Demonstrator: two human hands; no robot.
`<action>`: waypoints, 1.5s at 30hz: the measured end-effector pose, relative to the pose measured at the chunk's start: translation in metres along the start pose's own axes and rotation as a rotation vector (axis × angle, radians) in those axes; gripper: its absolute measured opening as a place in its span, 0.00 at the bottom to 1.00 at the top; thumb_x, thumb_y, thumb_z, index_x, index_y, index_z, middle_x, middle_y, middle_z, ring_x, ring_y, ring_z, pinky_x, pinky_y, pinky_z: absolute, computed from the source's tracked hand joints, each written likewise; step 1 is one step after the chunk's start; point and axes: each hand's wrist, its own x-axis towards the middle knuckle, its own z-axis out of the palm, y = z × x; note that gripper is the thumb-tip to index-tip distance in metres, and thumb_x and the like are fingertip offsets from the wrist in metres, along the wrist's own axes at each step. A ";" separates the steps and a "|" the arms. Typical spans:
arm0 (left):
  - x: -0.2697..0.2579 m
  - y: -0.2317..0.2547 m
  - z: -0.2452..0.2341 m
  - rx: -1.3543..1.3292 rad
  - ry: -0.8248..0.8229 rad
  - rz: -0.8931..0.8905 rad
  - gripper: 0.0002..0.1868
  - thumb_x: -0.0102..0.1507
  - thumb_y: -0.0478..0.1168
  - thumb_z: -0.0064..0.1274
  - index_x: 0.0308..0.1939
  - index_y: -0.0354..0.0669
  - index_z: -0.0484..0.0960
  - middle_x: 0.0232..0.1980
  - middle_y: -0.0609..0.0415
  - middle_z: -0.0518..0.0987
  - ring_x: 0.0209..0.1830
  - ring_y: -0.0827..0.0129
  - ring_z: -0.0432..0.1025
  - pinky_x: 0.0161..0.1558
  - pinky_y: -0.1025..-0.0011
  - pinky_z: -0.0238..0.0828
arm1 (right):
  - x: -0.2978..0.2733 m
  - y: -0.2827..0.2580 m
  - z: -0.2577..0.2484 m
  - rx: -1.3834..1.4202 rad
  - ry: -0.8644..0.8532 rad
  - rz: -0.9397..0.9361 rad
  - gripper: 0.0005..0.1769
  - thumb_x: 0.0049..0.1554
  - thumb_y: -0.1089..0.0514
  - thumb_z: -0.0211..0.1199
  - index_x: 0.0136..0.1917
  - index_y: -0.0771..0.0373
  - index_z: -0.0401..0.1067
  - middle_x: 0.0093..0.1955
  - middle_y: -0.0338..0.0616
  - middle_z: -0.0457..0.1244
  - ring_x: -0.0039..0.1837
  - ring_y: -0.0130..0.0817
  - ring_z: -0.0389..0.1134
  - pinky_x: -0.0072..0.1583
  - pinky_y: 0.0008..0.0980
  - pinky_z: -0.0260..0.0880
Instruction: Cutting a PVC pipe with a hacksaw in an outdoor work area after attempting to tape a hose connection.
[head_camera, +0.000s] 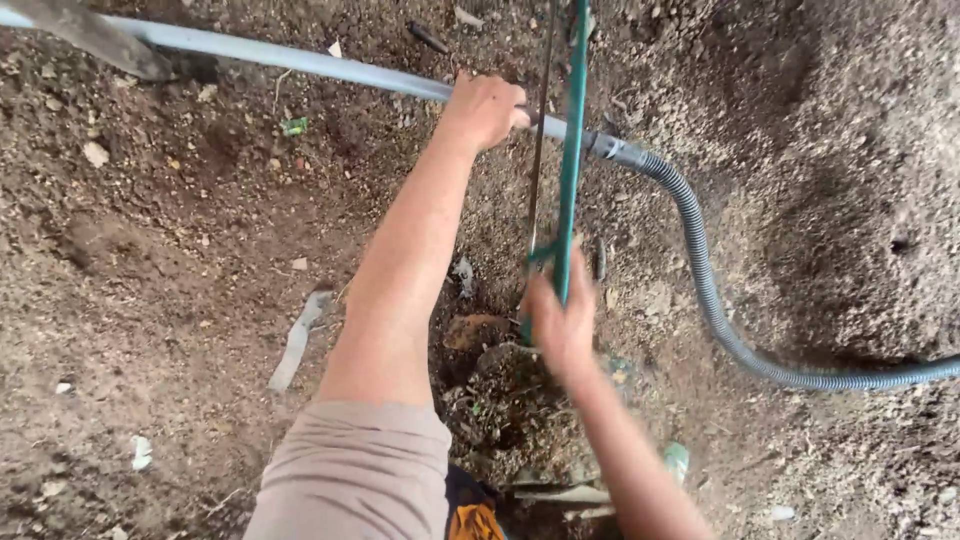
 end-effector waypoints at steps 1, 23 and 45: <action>0.004 0.001 -0.005 0.000 0.010 0.002 0.06 0.64 0.46 0.47 0.41 0.54 0.78 0.32 0.58 0.75 0.33 0.67 0.70 0.58 0.54 0.58 | -0.020 0.009 -0.002 -0.004 0.001 -0.009 0.10 0.59 0.68 0.42 0.54 0.63 0.59 0.27 0.33 0.56 0.20 0.19 0.53 0.19 0.14 0.59; 0.008 -0.003 0.022 -0.039 0.009 0.010 0.08 0.63 0.47 0.49 0.33 0.52 0.75 0.29 0.59 0.72 0.34 0.67 0.69 0.62 0.48 0.52 | -0.092 0.033 -0.014 0.018 -0.091 0.209 0.27 0.53 0.68 0.45 0.66 0.59 0.52 0.27 0.29 0.52 0.23 0.19 0.50 0.23 0.14 0.53; -0.007 -0.004 0.012 -0.014 -0.025 0.025 0.09 0.66 0.48 0.44 0.38 0.51 0.75 0.33 0.56 0.73 0.36 0.62 0.69 0.58 0.52 0.57 | 0.023 0.006 0.003 0.006 -0.024 0.127 0.19 0.54 0.69 0.42 0.59 0.61 0.57 0.33 0.36 0.56 0.27 0.21 0.55 0.26 0.18 0.63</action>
